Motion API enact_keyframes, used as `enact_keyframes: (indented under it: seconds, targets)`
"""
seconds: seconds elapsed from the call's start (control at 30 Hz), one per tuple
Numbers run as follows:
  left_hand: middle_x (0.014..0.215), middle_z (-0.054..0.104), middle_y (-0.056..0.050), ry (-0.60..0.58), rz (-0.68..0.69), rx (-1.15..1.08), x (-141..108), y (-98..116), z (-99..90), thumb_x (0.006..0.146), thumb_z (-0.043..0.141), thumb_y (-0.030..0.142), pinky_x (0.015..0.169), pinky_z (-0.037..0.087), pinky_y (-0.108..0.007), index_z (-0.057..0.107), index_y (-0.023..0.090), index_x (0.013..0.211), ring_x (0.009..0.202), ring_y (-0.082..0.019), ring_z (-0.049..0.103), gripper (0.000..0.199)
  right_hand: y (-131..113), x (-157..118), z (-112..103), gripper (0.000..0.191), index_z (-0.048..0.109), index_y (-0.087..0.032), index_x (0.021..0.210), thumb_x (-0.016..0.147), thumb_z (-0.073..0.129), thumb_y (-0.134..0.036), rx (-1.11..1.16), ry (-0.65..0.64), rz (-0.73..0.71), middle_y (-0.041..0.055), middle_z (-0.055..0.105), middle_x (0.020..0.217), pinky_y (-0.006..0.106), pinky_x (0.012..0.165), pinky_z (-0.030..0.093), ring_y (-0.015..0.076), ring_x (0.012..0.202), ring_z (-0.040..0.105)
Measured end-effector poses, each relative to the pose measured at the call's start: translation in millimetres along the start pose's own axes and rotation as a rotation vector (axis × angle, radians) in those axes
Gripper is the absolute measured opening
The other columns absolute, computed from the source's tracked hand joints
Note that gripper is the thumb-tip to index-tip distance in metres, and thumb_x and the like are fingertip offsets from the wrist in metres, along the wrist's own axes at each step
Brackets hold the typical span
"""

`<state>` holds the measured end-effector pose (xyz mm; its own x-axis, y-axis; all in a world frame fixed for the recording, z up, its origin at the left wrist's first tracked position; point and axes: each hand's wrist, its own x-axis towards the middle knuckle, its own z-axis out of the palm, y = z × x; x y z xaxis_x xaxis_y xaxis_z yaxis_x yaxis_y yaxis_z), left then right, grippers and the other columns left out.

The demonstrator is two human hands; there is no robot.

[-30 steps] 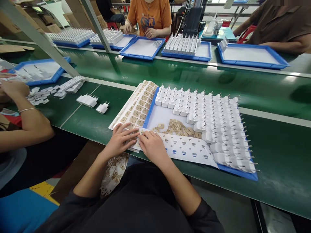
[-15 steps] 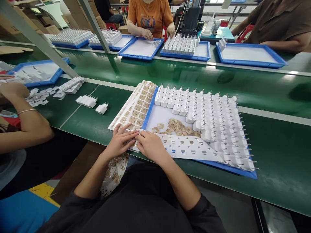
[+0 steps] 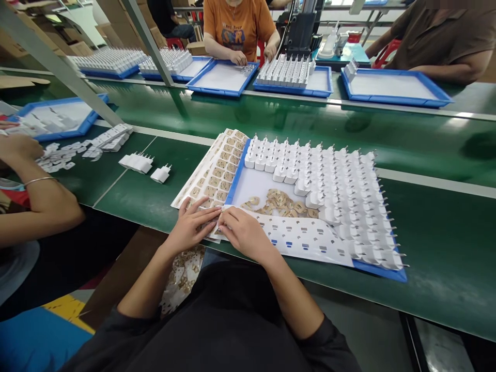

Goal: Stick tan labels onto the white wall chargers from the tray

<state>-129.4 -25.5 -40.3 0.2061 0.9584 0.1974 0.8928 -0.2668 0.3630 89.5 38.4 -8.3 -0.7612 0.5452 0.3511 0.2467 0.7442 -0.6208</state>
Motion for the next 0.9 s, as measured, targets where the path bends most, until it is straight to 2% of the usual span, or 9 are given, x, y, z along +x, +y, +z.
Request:
enact_keyframes:
  seconds: [0.13, 0.23, 0.33, 0.43, 0.5, 0.57, 0.67, 0.8, 0.9]
  targets:
    - [0.136, 0.07, -0.002, 0.028, 0.016, 0.048, -1, 0, -6.3, 0.102, 0.054, 0.036, 0.123, 0.014, -0.067, 0.063, 0.035, 0.136, 0.147, -0.034, 0.044, 0.035, -4, -37, -30, 0.007, 0.062, -0.023, 0.1, 0.101, 0.055, -0.022, 0.251, 0.121, 0.052, 0.0064, 0.07, 0.099, 0.033, 0.087, 0.054, 0.019, 0.097, 0.067]
    - [0.132, 0.072, -0.003, 0.14, 0.053, 0.121, 10, 1, -19.0, 0.099, 0.058, 0.032, 0.121, 0.017, -0.069, 0.065, 0.035, 0.131, 0.14, -0.036, 0.052, 0.033, -5, -69, -45, 0.008, 0.064, -0.023, 0.098, 0.1, 0.057, -0.023, 0.275, 0.199, 0.131, 0.0049, 0.072, 0.091, 0.032, 0.081, 0.055, 0.0179, 0.087, 0.067]
    - [0.133, 0.072, -0.005, 0.198, 0.193, 0.109, 45, 20, -32.0, 0.098, 0.058, 0.029, 0.117, 0.033, -0.062, 0.066, 0.031, 0.129, 0.131, -0.034, 0.06, 0.032, -6, -92, -52, 0.009, 0.066, -0.023, 0.097, 0.1, 0.058, -0.025, 0.28, 0.241, 0.173, 0.0048, 0.072, 0.089, 0.033, 0.08, 0.056, 0.018, 0.085, 0.068]
    - [0.131, 0.071, -0.008, 0.128, 0.437, 0.027, 99, 63, -31.3, 0.099, 0.056, 0.028, 0.108, 0.047, -0.05, 0.065, 0.026, 0.13, 0.127, -0.031, 0.061, 0.032, -7, -103, -52, 0.009, 0.066, -0.023, 0.095, 0.099, 0.06, -0.028, 0.292, 0.27, 0.201, 0.0049, 0.073, 0.089, 0.034, 0.081, 0.057, 0.0182, 0.085, 0.068]
    - [0.139, 0.065, -0.01, 0.046, 0.611, 0.033, 136, 98, -18.8, 0.1, 0.055, 0.026, 0.109, 0.046, -0.049, 0.061, 0.025, 0.134, 0.133, -0.03, 0.056, 0.035, -8, -107, -51, 0.009, 0.065, -0.023, 0.093, 0.098, 0.061, -0.029, 0.279, 0.295, 0.212, 0.005, 0.073, 0.088, 0.034, 0.08, 0.057, 0.0183, 0.084, 0.068]
    - [0.15, 0.057, -0.01, -0.037, 0.78, 0.074, 168, 131, 1.5, 0.098, 0.055, 0.019, 0.117, 0.04, -0.05, 0.057, 0.026, 0.139, 0.143, -0.029, 0.047, 0.041, -10, -110, -50, 0.01, 0.065, -0.022, 0.091, 0.098, 0.061, -0.029, 0.265, 0.317, 0.215, 0.0052, 0.072, 0.086, 0.034, 0.079, 0.057, 0.0185, 0.083, 0.068]
    - [0.162, 0.044, -0.007, -0.067, 0.993, 0.133, 199, 165, 35.8, 0.096, 0.056, 0.011, 0.126, 0.027, -0.05, 0.053, 0.027, 0.143, 0.152, -0.028, 0.037, 0.049, -14, -116, -52, 0.01, 0.064, -0.022, 0.091, 0.098, 0.061, -0.028, 0.247, 0.345, 0.224, 0.0052, 0.072, 0.086, 0.034, 0.078, 0.057, 0.0187, 0.082, 0.067]
    - [0.166, 0.036, -0.007, -0.033, 1.1, 0.234, 210, 181, 66.2, 0.098, 0.05, 0.009, 0.128, 0.021, -0.049, 0.053, 0.024, 0.142, 0.155, -0.027, 0.032, 0.047, -17, -130, -59, 0.008, 0.063, -0.023, 0.09, 0.097, 0.061, -0.024, 0.223, 0.389, 0.236, 0.0041, 0.07, 0.084, 0.032, 0.076, 0.055, 0.0181, 0.081, 0.066]
    - [0.16, 0.046, -0.008, -0.068, 1.102, 0.264, 211, 182, 72.3, 0.1, 0.043, 0.009, 0.125, 0.028, -0.047, 0.061, 0.021, 0.127, 0.15, -0.025, 0.04, 0.035, -15, -138, -62, 0.007, 0.063, -0.023, 0.09, 0.097, 0.061, -0.025, 0.223, 0.431, 0.261, 0.0042, 0.069, 0.083, 0.033, 0.076, 0.054, 0.019, 0.081, 0.066]
